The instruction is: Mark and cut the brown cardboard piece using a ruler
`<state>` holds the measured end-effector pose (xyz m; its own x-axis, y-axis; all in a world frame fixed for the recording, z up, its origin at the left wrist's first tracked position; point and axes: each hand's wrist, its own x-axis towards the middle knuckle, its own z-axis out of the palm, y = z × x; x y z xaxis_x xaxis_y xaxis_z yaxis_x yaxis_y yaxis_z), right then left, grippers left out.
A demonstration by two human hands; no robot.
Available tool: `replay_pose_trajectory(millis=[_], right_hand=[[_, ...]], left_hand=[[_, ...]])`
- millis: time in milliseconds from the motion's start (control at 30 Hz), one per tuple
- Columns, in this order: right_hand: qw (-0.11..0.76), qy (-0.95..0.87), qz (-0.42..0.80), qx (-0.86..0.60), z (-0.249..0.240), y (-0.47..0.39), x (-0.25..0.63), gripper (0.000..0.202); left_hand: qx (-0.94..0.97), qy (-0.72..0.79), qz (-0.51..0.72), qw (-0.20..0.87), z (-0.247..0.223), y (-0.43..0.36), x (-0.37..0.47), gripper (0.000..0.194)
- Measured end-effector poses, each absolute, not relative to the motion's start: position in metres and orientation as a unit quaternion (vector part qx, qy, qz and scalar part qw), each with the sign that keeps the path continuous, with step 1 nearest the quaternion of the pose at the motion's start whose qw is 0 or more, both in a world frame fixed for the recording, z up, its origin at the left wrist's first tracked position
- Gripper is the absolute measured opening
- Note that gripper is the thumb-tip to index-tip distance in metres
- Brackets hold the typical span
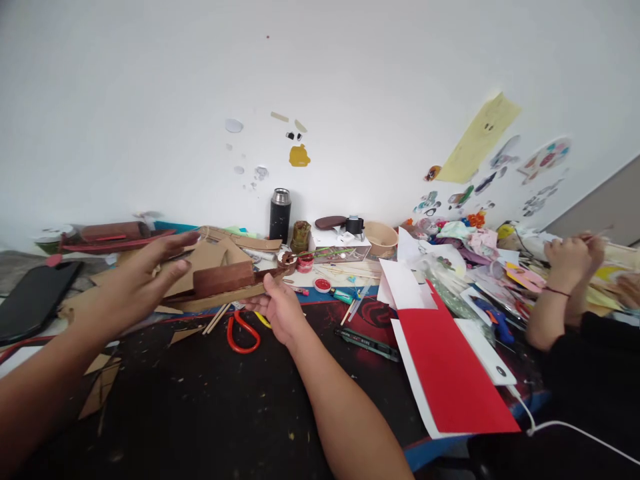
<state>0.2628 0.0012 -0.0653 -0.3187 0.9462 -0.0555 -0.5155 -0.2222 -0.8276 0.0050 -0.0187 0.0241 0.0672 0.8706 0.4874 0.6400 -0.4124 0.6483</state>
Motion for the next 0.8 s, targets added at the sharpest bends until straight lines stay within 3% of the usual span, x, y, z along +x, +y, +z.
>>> replay_pose_trajectory(millis=[167,267,433,533,800], right_hand=[[0.516,-0.338,0.730,-0.296,-0.065,0.004,0.265,0.065],[0.521,-0.325,0.733,-0.291,-0.066,0.005,0.265,0.063],[0.529,-0.333,0.729,-0.279,-0.067,0.005,0.265,0.073],[0.531,-0.340,0.722,-0.285,-0.067,0.004,0.264,0.078],[0.520,-0.367,0.710,-0.303,-0.066,0.000,0.260,0.079]], left_hand=[[0.510,0.530,0.567,0.371,0.020,-0.003,-0.009,0.087],[0.486,0.526,0.571,0.402,0.013,0.004,-0.009,0.099],[0.513,0.536,0.527,0.414,0.013,-0.002,-0.006,0.096],[0.562,0.547,0.479,0.394,0.018,-0.010,-0.001,0.087],[0.736,0.528,0.378,0.190,0.013,-0.017,0.016,0.078]])
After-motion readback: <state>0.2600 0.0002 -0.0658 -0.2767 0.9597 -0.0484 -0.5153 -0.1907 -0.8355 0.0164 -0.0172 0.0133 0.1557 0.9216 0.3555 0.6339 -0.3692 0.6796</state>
